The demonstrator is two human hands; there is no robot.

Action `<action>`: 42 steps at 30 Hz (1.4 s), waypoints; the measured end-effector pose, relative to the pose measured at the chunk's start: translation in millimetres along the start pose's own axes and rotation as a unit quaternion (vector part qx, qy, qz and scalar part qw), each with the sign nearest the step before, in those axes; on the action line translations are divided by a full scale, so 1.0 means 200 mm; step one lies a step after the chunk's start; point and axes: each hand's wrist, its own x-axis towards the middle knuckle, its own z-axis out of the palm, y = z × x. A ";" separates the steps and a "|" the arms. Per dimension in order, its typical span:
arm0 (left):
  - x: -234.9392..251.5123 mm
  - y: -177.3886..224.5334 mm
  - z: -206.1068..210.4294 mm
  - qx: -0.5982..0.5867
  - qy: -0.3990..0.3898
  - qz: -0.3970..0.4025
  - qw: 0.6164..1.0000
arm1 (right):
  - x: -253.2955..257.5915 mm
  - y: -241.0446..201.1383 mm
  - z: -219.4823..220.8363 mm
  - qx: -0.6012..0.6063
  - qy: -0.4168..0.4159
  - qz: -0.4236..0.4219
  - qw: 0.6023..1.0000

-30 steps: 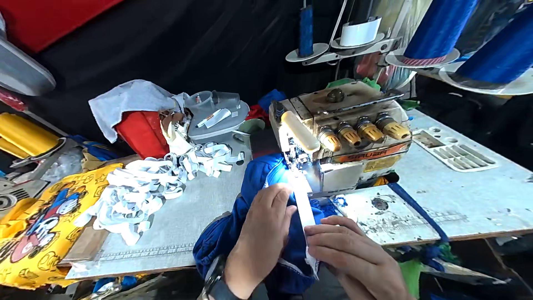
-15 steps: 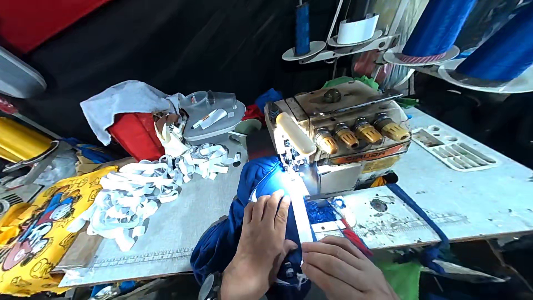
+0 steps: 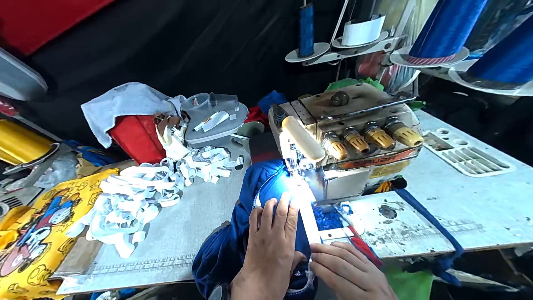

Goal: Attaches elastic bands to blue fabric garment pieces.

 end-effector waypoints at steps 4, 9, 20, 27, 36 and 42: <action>0.03 -0.01 -0.01 -0.013 -0.023 -0.008 1.000 | 0.04 0.02 -0.02 -0.004 0.003 -0.003 1.000; 0.10 -0.08 -0.02 -0.038 -0.073 -0.012 0.997 | 0.09 0.07 -0.01 -0.005 0.031 -0.014 0.999; 0.05 -0.09 -0.02 -0.131 0.004 0.051 0.990 | 0.16 0.11 0.00 0.030 0.064 0.019 0.997; -0.01 -0.10 -0.01 -0.077 -0.006 0.073 0.994 | 0.14 0.12 0.04 0.005 0.067 0.007 0.998; 0.05 -0.16 -0.01 -0.143 -0.012 0.056 0.988 | 0.18 0.20 0.05 0.019 0.067 0.028 0.997; 0.01 -0.14 -0.07 -0.240 -0.001 0.019 0.971 | 0.21 0.25 0.08 0.039 0.086 0.043 0.995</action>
